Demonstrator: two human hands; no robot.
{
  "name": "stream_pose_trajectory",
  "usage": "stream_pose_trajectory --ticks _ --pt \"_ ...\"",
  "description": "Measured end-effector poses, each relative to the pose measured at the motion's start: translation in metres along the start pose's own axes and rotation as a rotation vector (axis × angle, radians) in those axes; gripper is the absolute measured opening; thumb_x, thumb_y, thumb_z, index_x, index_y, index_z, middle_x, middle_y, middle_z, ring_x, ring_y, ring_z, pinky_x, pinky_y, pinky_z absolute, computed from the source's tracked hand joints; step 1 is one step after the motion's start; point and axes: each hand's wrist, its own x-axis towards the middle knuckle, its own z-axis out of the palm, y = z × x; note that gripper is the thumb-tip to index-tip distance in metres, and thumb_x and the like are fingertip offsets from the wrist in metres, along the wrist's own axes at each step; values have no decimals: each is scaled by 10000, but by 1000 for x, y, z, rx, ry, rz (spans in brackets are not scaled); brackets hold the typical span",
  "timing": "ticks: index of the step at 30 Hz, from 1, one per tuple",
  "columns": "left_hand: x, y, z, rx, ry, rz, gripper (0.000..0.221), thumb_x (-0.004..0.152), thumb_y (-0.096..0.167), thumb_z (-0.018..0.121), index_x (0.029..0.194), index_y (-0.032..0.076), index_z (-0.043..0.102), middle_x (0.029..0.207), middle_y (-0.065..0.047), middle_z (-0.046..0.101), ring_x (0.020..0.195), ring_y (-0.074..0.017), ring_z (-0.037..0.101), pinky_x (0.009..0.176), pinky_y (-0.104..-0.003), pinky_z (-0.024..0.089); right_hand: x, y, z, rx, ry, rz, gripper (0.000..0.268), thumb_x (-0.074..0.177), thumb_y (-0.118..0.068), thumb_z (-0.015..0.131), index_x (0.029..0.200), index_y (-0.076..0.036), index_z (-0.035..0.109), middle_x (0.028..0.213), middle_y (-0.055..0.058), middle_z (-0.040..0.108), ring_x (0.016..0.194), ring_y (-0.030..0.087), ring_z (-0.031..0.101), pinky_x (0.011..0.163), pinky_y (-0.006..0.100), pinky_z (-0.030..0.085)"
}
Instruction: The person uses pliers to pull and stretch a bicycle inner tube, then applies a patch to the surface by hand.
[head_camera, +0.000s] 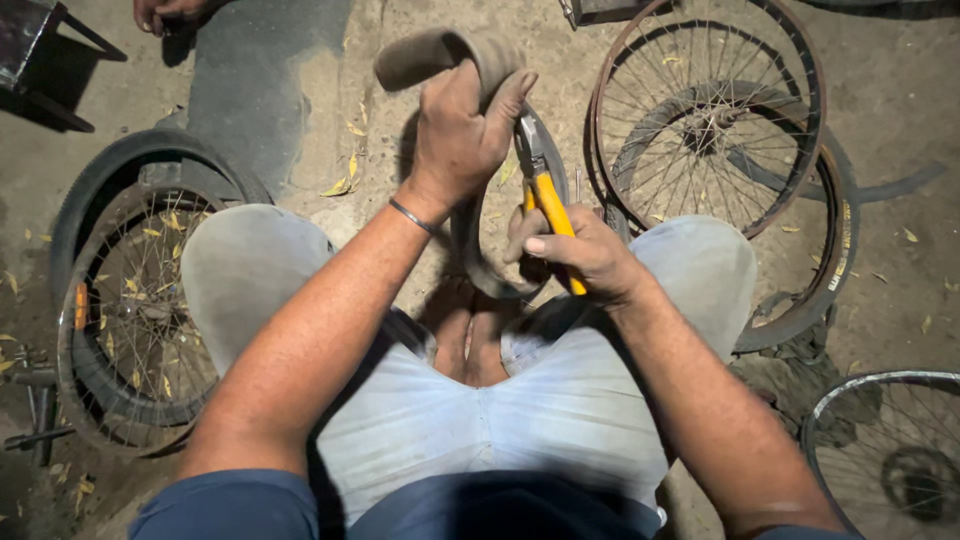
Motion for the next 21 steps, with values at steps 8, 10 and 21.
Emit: stream_pose_trajectory --ticks 8,10,21 --pt "-8 -26 14 -446 -76 -578 323 1013 346 698 958 28 703 804 29 668 736 -62 587 690 -267 515 12 8 -12 -900 338 -202 198 899 -223 736 997 -54 766 977 112 671 891 225 649 784 348 512" --pt "-11 -30 18 -525 -87 -691 320 991 349 700 945 33 718 795 39 670 720 -52 584 674 -256 509 12 10 -12 -1008 406 -238 194 887 -213 743 1015 -69 771 980 131 645 908 268 654 810 378 517" --pt "-30 -44 30 -558 101 -894 422 998 396 678 779 38 633 733 27 589 675 -94 502 617 -308 455 19 14 0 -1191 540 -240 227 861 -226 764 1025 -69 781 983 186 599 936 378 645 806 471 523"
